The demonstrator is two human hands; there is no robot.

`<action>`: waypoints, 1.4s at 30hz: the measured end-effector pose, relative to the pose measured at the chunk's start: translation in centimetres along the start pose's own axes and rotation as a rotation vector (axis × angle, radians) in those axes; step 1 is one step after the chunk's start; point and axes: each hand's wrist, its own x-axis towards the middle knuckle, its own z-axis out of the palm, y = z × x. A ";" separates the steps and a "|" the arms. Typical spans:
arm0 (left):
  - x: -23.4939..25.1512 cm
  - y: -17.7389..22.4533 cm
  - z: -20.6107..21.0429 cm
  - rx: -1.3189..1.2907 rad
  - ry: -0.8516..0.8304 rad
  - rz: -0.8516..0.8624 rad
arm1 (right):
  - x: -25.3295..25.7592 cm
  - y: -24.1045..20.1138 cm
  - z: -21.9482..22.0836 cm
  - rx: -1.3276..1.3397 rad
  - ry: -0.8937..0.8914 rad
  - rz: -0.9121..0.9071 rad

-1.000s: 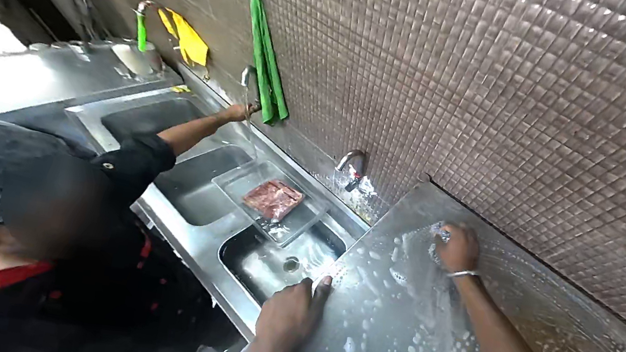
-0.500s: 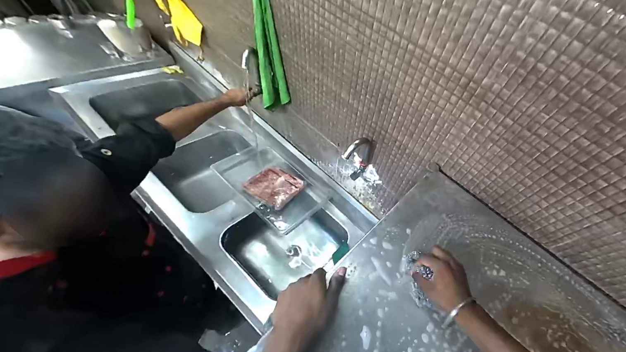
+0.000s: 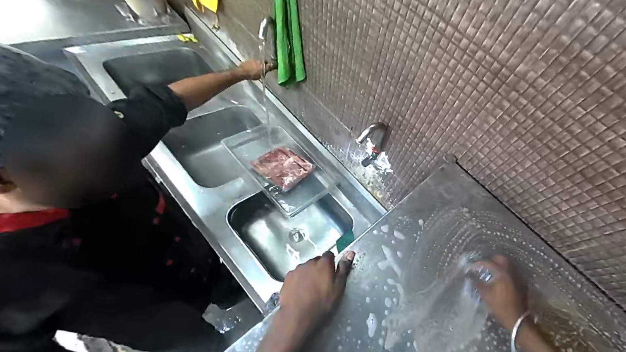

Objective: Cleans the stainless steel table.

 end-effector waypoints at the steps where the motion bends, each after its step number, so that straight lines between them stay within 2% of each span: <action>1: 0.0 0.1 0.0 0.010 0.000 -0.003 | 2.4 1.3 0.1 -0.009 0.053 0.091; 2: -0.1 0.1 0.0 0.016 -0.002 -0.005 | 4.0 1.6 0.9 -0.003 0.127 0.109; 4: 0.0 0.3 -0.1 0.011 0.004 -0.014 | 3.9 -2.3 2.6 0.057 0.213 -0.042; 7: -0.1 0.2 0.1 0.019 0.010 -0.025 | -0.7 -11.3 4.9 0.142 0.105 -0.369; 9: -0.1 0.4 0.0 0.018 0.005 -0.021 | 0.9 -14.1 4.8 0.120 0.016 -0.447; 11: 0.0 0.4 -0.3 0.016 -0.006 -0.016 | 6.9 -13.8 3.9 0.091 -0.009 -0.294; 13: 0.0 0.4 -0.3 0.013 -0.014 -0.011 | 11.7 -12.4 3.6 0.074 0.100 -0.132; 14: 0.0 0.5 -0.5 0.009 -0.017 -0.012 | 12.1 -12.4 3.6 0.078 0.147 -0.116; 18: -0.1 0.7 -0.8 0.002 -0.038 -0.023 | 5.9 -14.2 4.9 0.128 0.084 -0.358; 19: -0.2 0.7 -0.8 0.002 -0.041 -0.023 | 6.0 -14.2 4.6 0.117 0.042 -0.348; 21: -0.3 0.9 -0.9 0.001 -0.050 -0.016 | 9.7 -13.2 3.1 0.057 -0.017 -0.179; 23: -0.4 0.9 -1.0 -0.007 -0.042 -0.013 | 13.3 -12.4 2.9 0.057 0.095 -0.066; 25: -0.2 0.9 -1.3 -0.021 -0.032 -0.019 | 12.3 -13.4 3.8 0.099 0.185 -0.147; 28: -0.4 0.9 -1.1 -0.025 -0.043 -0.026 | 7.1 -15.1 5.0 0.139 0.097 -0.367; 29: -0.5 0.9 -1.1 -0.026 -0.047 -0.029 | 7.2 -15.1 4.7 0.127 0.054 -0.356; 31: -0.6 1.0 -1.2 -0.031 -0.049 -0.026 | 10.0 -14.1 3.4 0.084 0.026 -0.207; 33: -0.6 1.0 -1.2 -0.030 -0.046 -0.024 | 12.2 -13.3 3.4 0.080 0.135 -0.125; 35: -0.6 0.9 -1.3 -0.034 -0.045 -0.018 | 9.9 -15.0 4.5 0.128 0.144 -0.203; 38: -0.9 0.5 -0.9 -0.058 -0.046 -0.004 | 2.5 -19.1 5.5 0.164 -0.018 -0.450; 39: -0.9 0.4 -0.9 -0.064 -0.036 0.010 | 1.6 -19.6 5.5 0.155 -0.032 -0.508; 40: -0.8 0.3 -0.7 -0.066 -0.025 0.022 | 2.1 -19.3 5.2 0.131 -0.060 -0.506; 42: -0.8 0.2 -0.5 -0.059 -0.020 0.029 | 6.9 -16.6 4.0 0.067 -0.075 -0.317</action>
